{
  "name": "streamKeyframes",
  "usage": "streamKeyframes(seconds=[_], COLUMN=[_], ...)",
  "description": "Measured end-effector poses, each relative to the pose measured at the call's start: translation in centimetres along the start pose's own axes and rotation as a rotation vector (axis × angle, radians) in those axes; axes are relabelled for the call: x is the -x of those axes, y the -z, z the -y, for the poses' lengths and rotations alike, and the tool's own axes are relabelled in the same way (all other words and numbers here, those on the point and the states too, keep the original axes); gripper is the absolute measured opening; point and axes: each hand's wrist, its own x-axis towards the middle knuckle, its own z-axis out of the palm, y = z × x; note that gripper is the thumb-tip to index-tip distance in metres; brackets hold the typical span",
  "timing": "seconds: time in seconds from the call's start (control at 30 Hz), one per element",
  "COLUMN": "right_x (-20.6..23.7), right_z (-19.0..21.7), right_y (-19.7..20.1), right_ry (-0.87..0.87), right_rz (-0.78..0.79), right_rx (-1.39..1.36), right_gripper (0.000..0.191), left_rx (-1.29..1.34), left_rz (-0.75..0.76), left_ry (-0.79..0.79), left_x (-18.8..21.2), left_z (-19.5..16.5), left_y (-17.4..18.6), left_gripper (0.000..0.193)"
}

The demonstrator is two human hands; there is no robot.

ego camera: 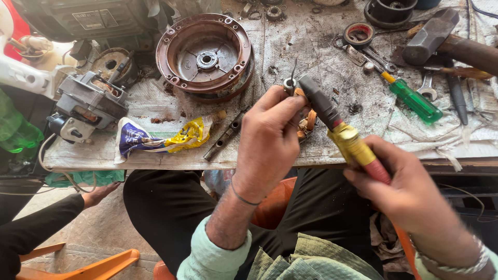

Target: The person strips the insulation from a wire using pliers and then twists the exposed ends together. They then connect the wire to a small cylindrical component and insert it into a larger copper-wound assembly on the workbench.

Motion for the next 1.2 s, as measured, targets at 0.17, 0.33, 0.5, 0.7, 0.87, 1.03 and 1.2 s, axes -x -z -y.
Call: streamKeyframes(seconds=[0.17, 0.33, 0.5, 0.7, 0.87, 1.03, 1.2], right_x=[0.5, 0.7, 1.0, 1.9, 2.2, 1.9, 2.1], right_z=[0.0, 1.2, 1.4, 0.5, 0.7, 0.8, 1.0], right_y=[0.7, 0.9, 1.3, 1.4, 1.5, 1.7, 1.7], right_ry=[-0.103, -0.124, -0.158, -0.093, -0.104, -0.1, -0.119], right_rz=[0.096, -0.073, -0.048, 0.087, 0.032, 0.002, -0.018], right_rx=[-0.456, -0.131, -0.051, -0.202, -0.139, -0.243, -0.279], right_gripper=[0.021, 0.025, 0.028, 0.037, 0.033, 0.032, 0.033], left_rx=[0.064, 0.083, -0.002, -0.078, 0.012, 0.087, 0.025], left_rz=[0.013, 0.018, -0.053, -0.084, -0.05, 0.015, 0.052], left_ry=[0.019, 0.04, -0.058, -0.044, -0.045, -0.033, -0.097], left_x=[-0.2, -0.4, -0.1, 0.2, -0.3, -0.5, -0.5], left_z=[-0.1, 0.2, 0.7, 0.9, 1.3, 1.8, 2.1], left_y=[0.5, 0.6, -0.2, -0.9, -0.6, -0.2, 0.2], left_gripper=[0.019, 0.033, 0.026, 0.023, 0.019, 0.018, 0.021])
